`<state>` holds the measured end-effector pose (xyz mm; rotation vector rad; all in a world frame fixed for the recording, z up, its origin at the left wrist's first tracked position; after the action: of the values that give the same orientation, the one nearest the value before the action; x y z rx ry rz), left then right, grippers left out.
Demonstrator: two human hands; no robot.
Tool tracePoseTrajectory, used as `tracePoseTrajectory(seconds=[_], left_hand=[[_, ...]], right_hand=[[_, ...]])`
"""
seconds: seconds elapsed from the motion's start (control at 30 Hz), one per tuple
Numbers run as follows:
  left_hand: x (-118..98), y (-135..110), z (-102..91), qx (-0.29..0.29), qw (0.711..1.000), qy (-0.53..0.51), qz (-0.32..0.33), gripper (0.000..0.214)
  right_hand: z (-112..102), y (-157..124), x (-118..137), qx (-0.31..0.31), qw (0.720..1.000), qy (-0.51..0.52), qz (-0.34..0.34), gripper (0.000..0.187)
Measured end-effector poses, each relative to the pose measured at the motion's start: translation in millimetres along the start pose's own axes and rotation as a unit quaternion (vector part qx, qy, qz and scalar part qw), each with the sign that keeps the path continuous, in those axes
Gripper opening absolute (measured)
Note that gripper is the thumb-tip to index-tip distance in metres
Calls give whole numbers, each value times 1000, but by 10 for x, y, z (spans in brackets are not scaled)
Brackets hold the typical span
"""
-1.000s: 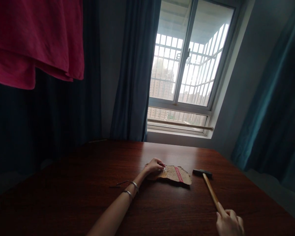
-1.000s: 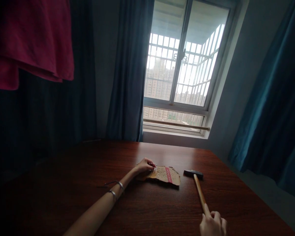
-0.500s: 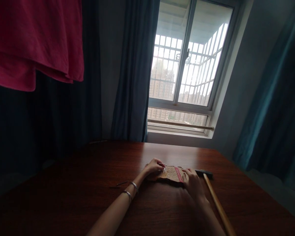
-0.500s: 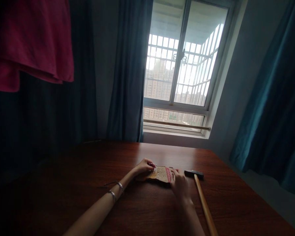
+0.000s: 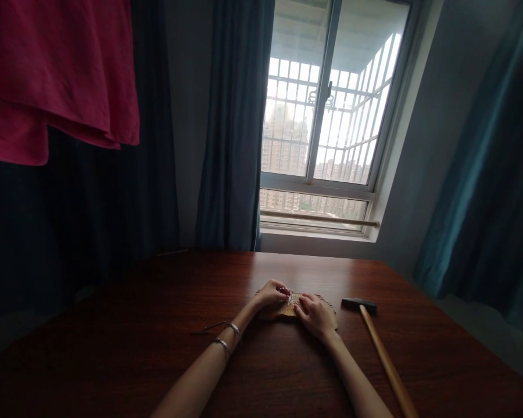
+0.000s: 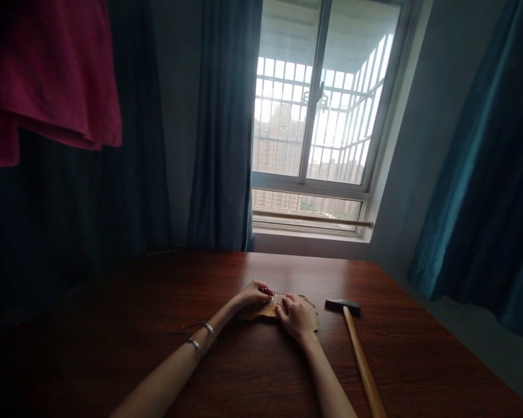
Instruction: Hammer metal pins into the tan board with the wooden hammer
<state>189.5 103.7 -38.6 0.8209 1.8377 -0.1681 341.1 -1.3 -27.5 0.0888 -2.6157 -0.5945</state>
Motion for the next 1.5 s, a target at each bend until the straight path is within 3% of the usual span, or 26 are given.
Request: tracePoseTrajectory(seconds=[0.23, 0.3, 0.43, 0.5, 0.6, 0.67, 0.77, 0.9, 1.07, 1.13, 1.3, 1.5], left_hand=[[-138, -17, -137, 26, 999, -32, -30, 42], [-314, 4, -294, 7, 999, -41, -20, 48], [-862, -53, -790, -67, 997, -22, 28, 48], [-1138, -168, -1047, -89, 995, 4, 53, 48], [-1385, -420, -1339, -66, 995, 57, 47, 48], [-1411, -615, -1475, -44, 995, 89, 21, 50], [-1274, -921, -1599, -20, 986, 166, -27, 48], [-888, -1331, -1617, -1, 964, 254, -85, 36], [-476, -1728, -1473, 11, 945, 297, -137, 29], [-436, -1808, -1396, 10, 935, 324, -141, 28], [-552, -1813, -1186, 10, 917, 391, -79, 24], [-533, -1726, -949, 58, 859, 507, -39, 22]], right_hand=[[100, 26, -28, 2, 1000, -14, -14, 31], [108, 25, -33, 1, 1000, -15, -16, 33], [107, 17, -44, -2, 1000, -15, -15, 34], [112, 15, -50, -4, 1000, -15, -14, 34], [124, 16, -59, -6, 1000, -16, -10, 34], [129, 17, -60, -7, 1000, -15, -8, 34], [123, 14, -53, -9, 1000, -13, -8, 33], [115, 4, -49, -13, 1000, -10, -8, 32], [132, -11, -61, -14, 1000, -7, -7, 32], [133, -17, -59, -13, 1000, -7, -7, 32], [115, -28, -39, -12, 1000, -8, -7, 33], [104, -39, -36, -9, 1000, -8, -5, 34]])
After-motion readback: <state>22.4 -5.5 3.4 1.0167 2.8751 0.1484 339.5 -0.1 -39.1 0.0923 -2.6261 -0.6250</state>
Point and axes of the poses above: each hand's wrist, its own y-axis towards the middle knuckle, its own z-axis out of the palm, x = y × z, the point moved 4 cm from there along y, towards the middle knuckle, and after that the axes turned 6 degrees about z, right-handed, at the moved point
